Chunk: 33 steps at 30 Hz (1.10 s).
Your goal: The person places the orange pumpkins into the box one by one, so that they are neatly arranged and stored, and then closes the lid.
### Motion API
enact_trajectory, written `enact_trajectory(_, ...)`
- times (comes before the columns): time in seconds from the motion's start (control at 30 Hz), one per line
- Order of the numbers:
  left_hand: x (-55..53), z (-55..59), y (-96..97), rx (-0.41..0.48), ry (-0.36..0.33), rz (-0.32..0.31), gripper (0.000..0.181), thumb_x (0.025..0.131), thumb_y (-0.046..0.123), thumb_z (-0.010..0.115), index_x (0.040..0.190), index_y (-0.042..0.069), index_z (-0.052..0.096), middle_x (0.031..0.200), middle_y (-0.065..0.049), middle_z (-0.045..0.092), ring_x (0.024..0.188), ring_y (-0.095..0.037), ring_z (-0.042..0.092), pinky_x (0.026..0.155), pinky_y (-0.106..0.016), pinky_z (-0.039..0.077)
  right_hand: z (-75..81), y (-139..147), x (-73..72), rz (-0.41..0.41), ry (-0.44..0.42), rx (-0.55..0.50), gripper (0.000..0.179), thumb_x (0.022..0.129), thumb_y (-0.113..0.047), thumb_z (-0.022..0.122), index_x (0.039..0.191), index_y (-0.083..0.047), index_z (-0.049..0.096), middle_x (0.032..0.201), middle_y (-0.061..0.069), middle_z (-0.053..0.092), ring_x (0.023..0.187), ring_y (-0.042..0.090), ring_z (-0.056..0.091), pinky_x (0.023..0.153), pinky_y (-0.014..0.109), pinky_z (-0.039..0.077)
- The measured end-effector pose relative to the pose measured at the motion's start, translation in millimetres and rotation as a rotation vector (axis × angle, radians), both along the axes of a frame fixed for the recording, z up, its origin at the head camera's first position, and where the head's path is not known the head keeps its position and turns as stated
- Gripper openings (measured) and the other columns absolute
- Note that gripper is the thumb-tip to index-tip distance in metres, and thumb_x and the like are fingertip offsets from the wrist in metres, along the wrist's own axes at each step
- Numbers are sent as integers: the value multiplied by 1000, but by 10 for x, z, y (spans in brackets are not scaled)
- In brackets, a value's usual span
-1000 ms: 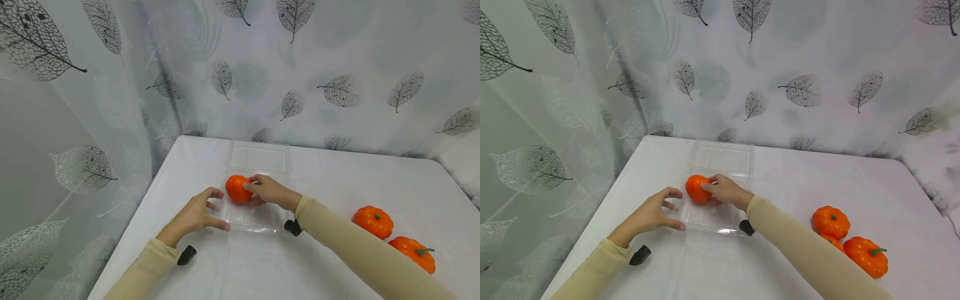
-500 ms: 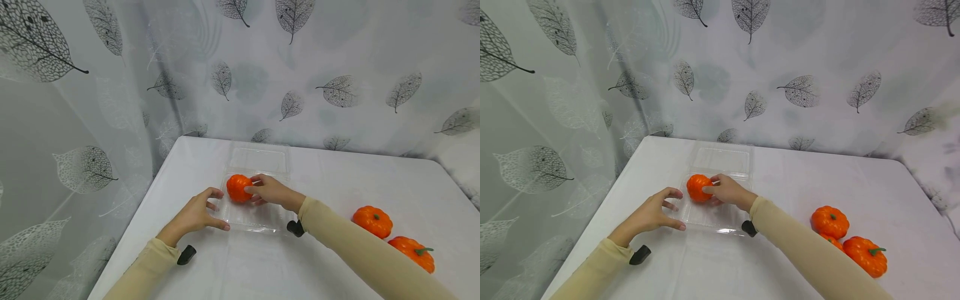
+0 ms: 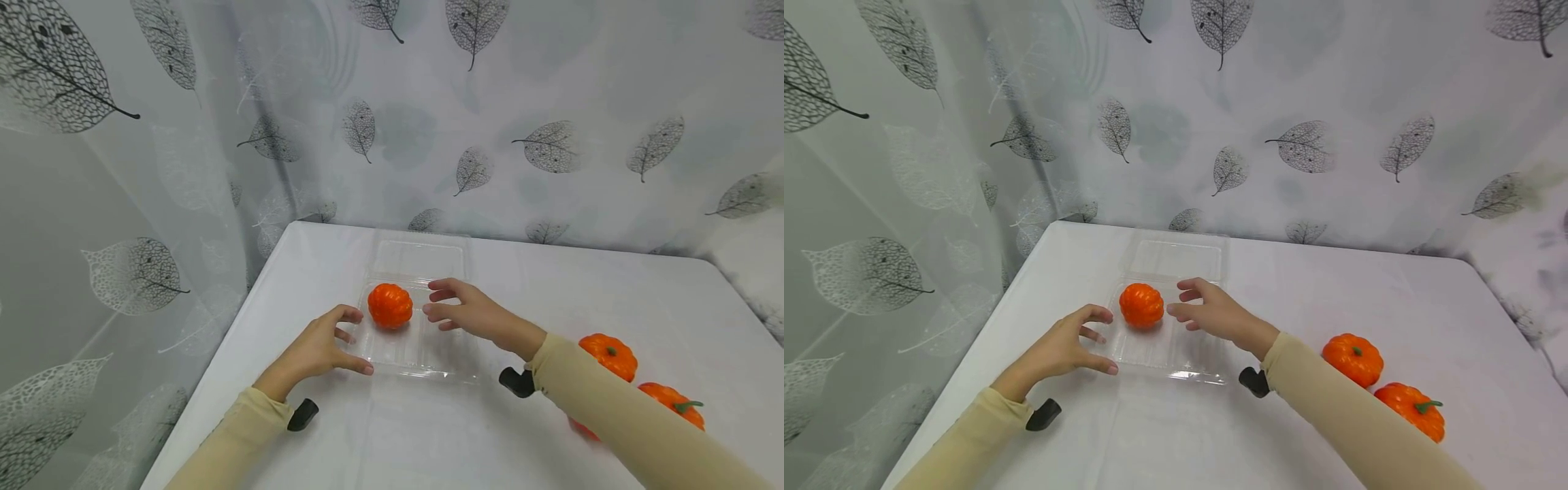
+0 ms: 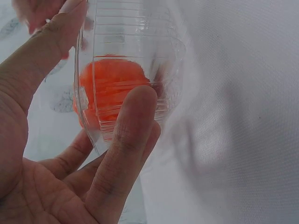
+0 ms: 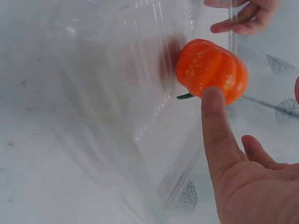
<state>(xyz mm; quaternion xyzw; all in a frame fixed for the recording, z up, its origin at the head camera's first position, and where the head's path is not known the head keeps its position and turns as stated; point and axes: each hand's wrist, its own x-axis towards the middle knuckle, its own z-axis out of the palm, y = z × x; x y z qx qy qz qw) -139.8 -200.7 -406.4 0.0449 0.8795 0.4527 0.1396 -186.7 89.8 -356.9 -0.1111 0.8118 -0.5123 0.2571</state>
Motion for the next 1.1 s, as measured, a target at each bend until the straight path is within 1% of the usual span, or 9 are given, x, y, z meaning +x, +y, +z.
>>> enact_trajectory(0.2, 1, 11, 0, -10, -4, 0, 93, 56, 27, 102, 136, 13, 56, 135, -2, 58, 110, -21, 62, 81, -35, 56, 83, 292, 193, -26, 105, -19, 66, 98, -32, 69, 151, -7, 39, 148, 15, 47, 121, 30, 60, 96, 38, 54)
enact_trajectory(0.4, -17, 3, -23, -14, -1, -9, 92, 57, 28, 102, 136, 13, 56, 135, -2, 58, 110, -21, 62, 81, -35, 56, 182, 609, 386, -67, 192, -16, 67, 96, -34, 71, 152, -11, 40, 148, 9, 48, 123, 27, 61, 102, 48, 48)
enact_trajectory(0.5, -22, -2, -34, -15, -5, -6, 93, 57, 29, 102, 136, 13, 56, 136, -1, 58, 110, -21, 62, 81, -35, 57, 219, 741, 483, -82, 232, -21, 67, 96, -31, 72, 152, -13, 40, 147, 7, 48, 122, 24, 62, 100, 41, 51)
enact_trajectory(0.63, -22, -8, -37, -11, -13, -6, 94, 56, 30, 102, 136, 13, 56, 136, -2, 58, 111, -21, 62, 81, -36, 56, 255, 916, 628, -108, 288, -31, 69, 95, -24, 74, 152, -13, 39, 148, 8, 46, 121, 19, 62, 91, 26, 54)
enact_trajectory(0.7, -22, -9, -34, -11, -15, -6, 94, 56, 29, 102, 136, 13, 56, 136, -2, 58, 111, -21, 62, 81, -36, 57, 270, 1019, 703, -125, 333, 13, 71, 94, -24, 76, 153, -14, 38, 149, 9, 45, 120, 13, 62, 88, 22, 53)
enact_trajectory(0.77, -23, -11, -31, -9, -16, -8, 93, 57, 28, 102, 136, 13, 56, 136, -2, 58, 111, -21, 62, 82, -36, 56, 277, 1128, 779, -145, 378, 76, 74, 92, -23, 78, 153, -16, 37, 150, 10, 44, 120, 13, 62, 87, 18, 52)
enact_trajectory(0.93, -24, -19, -35, -8, -10, -8, 92, 58, 27, 101, 136, 13, 56, 136, -1, 58, 111, -21, 62, 83, -36, 56, 263, 1393, 951, -212, 476, 243, 90, 85, -26, 85, 157, -20, 32, 151, 15, 42, 122, 37, 58, 81, 10, 49)
enact_trajectory(1.0, -24, -23, -40, -10, -5, -6, 92, 57, 28, 102, 136, 13, 56, 135, -1, 58, 110, -20, 62, 83, -36, 56, 248, 1490, 1010, -236, 520, 281, 96, 81, -27, 88, 158, -24, 30, 153, 12, 41, 127, 26, 56, 80, 7, 46)
enact_trajectory(1.1, -23, -29, -45, -5, 3, -6, 92, 57, 28, 102, 136, 13, 56, 135, -1, 58, 110, -20, 62, 83, -36, 55, 229, 1623, 1087, -253, 602, 296, 105, 76, -21, 92, 159, -29, 28, 156, 4, 35, 130, -2, 44, 86, 1, 37)
